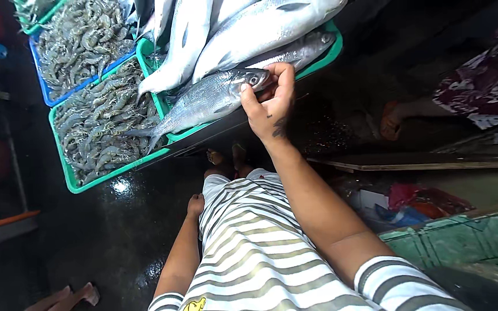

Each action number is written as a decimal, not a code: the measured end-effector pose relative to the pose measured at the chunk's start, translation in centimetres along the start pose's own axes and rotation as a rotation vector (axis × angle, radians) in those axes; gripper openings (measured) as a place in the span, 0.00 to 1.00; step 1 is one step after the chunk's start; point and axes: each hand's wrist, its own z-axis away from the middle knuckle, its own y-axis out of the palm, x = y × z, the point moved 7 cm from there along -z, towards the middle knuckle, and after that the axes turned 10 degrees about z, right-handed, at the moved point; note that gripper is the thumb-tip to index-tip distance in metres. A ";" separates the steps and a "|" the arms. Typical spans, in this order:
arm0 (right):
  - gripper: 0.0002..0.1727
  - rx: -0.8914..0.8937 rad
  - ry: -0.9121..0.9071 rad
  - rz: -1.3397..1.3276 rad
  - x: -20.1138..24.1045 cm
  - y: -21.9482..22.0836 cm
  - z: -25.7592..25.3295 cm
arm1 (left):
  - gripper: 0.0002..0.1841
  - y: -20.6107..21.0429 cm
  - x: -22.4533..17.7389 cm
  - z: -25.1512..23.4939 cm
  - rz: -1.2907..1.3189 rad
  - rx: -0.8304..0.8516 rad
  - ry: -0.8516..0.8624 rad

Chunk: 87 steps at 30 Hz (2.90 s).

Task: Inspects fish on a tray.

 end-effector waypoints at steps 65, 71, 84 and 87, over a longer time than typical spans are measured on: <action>0.24 0.112 0.181 0.027 -0.3 -0.4 1.1 | 0.27 -0.2 0.9 -0.4 0.004 -0.005 -0.001; 0.28 0.051 0.123 0.067 0.0 0.0 0.8 | 0.28 -0.2 1.1 -0.4 0.016 -0.010 -0.007; 0.28 0.029 0.116 0.184 0.5 0.2 1.0 | 0.27 -0.4 1.2 -0.3 0.010 -0.015 0.001; 0.29 0.047 0.117 0.169 0.5 0.1 1.0 | 0.27 -0.4 1.4 -0.4 0.011 -0.016 -0.001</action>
